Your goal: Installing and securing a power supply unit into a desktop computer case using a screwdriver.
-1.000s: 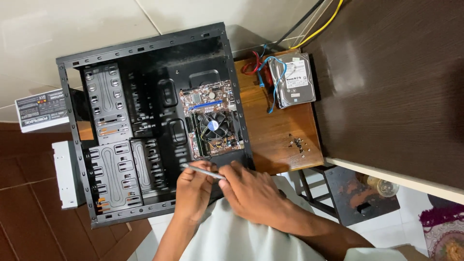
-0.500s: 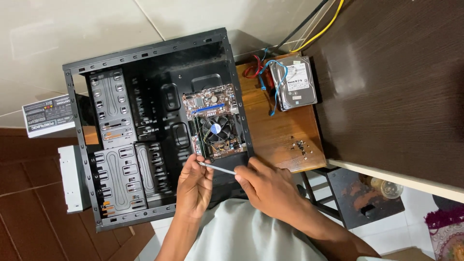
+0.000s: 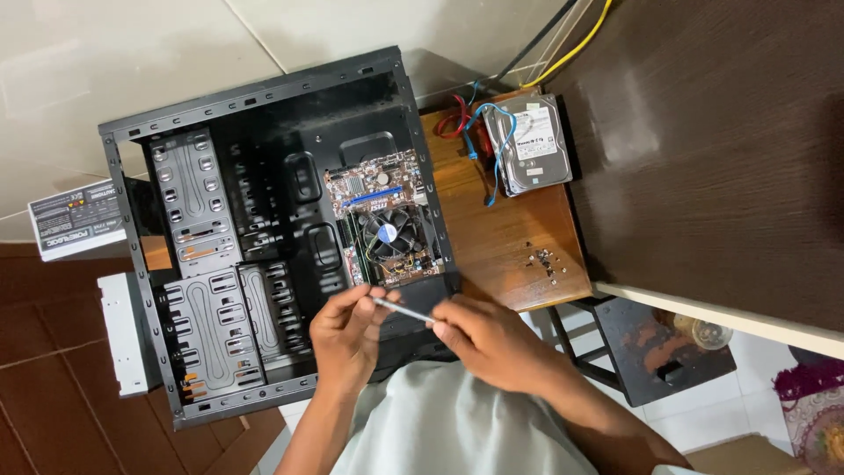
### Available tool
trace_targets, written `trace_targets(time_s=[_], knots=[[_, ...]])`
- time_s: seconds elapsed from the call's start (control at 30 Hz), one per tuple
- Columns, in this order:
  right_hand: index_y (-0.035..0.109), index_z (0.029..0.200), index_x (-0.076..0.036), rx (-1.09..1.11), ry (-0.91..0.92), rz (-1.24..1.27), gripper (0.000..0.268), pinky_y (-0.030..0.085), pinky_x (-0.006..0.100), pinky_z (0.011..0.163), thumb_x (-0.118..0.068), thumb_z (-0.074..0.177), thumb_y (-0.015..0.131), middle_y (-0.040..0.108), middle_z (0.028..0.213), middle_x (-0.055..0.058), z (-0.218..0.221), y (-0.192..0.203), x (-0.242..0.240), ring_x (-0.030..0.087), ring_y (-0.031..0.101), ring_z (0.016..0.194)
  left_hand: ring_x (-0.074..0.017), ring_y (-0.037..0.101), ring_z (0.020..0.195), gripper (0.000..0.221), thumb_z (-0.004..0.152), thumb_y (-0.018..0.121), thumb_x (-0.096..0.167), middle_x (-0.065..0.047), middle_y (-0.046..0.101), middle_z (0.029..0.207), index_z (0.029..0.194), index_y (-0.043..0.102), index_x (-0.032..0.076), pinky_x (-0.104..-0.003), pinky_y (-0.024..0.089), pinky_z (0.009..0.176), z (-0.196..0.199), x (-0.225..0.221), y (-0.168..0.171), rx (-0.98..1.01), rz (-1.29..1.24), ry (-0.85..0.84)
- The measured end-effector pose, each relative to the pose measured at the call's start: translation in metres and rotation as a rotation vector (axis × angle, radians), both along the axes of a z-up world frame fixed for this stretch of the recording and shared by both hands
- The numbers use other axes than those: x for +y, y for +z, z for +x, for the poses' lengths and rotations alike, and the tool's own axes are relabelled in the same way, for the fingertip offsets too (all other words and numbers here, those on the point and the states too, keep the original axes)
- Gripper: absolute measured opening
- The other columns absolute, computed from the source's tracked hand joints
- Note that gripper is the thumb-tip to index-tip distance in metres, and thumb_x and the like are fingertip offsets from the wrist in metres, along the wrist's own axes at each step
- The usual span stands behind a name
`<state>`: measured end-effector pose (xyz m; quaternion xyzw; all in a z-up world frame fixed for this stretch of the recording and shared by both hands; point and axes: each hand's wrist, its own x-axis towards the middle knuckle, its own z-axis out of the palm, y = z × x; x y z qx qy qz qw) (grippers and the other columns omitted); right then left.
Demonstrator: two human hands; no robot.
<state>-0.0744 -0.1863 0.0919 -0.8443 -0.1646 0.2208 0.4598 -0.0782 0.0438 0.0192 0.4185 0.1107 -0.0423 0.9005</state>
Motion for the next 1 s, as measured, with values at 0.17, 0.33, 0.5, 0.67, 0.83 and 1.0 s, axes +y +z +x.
trace_targets(time_s=[0.17,0.33,0.5,0.67,0.83,1.0], knots=[[0.045,0.119,-0.002,0.464,-0.361,0.358,0.039,0.056,0.041,0.052,-0.029,0.098,0.063,0.053,0.092,0.018,0.002,-0.018,-0.011,0.034,0.066,0.073,-0.0367,0.074,0.085,0.023,0.096,0.063,0.000,-0.021,0.073,0.097,0.118,0.069,0.001,-0.058,0.064,0.085,0.034,-0.047,0.007,0.147,-0.218,0.078],[0.042,0.119,-0.010,0.814,-0.719,0.459,0.038,0.062,0.043,0.046,-0.040,0.102,0.058,0.050,0.112,0.015,0.020,-0.074,-0.032,0.032,0.072,0.066,-0.0238,0.069,0.076,0.024,0.100,0.057,-0.001,-0.014,0.071,0.096,0.121,0.068,0.001,-0.042,0.064,0.078,0.044,-0.049,-0.018,0.327,-0.272,0.098],[0.048,0.145,0.002,0.374,-0.608,0.270,0.056,0.039,0.059,0.115,0.011,0.090,0.047,0.046,0.132,0.025,0.025,-0.174,-0.037,0.048,0.048,0.132,-0.0244,0.070,0.082,0.022,0.099,0.061,0.002,-0.013,0.074,0.097,0.119,0.071,0.002,-0.041,0.065,0.086,0.034,-0.028,-0.046,0.395,-0.207,0.166],[0.052,0.131,0.000,0.636,-0.851,0.729,0.035,0.049,0.022,0.091,-0.013,0.099,0.050,0.043,0.122,0.013,0.024,-0.207,0.003,0.022,0.056,0.113,-0.0270,0.071,0.082,0.023,0.098,0.062,0.001,-0.016,0.073,0.099,0.120,0.070,0.000,-0.044,0.066,0.087,0.029,-0.021,-0.053,0.420,-0.222,0.186],[0.052,0.141,-0.001,0.225,-0.650,0.636,0.048,0.042,0.044,0.103,0.003,0.093,0.047,0.044,0.141,0.020,0.006,-0.220,0.000,0.035,0.046,0.130,-0.0281,0.071,0.083,0.026,0.099,0.062,0.002,-0.016,0.073,0.101,0.123,0.068,-0.001,-0.046,0.065,0.089,0.027,-0.014,-0.065,0.443,-0.226,0.190],[0.050,0.149,-0.003,0.016,-0.556,0.534,0.057,0.043,0.063,0.108,0.012,0.095,0.045,0.045,0.156,0.024,-0.005,-0.198,-0.001,0.050,0.040,0.140,-0.0298,0.071,0.086,0.029,0.099,0.062,0.001,-0.018,0.072,0.103,0.127,0.064,-0.005,-0.048,0.065,0.091,0.024,-0.011,-0.069,0.457,-0.230,0.200]])
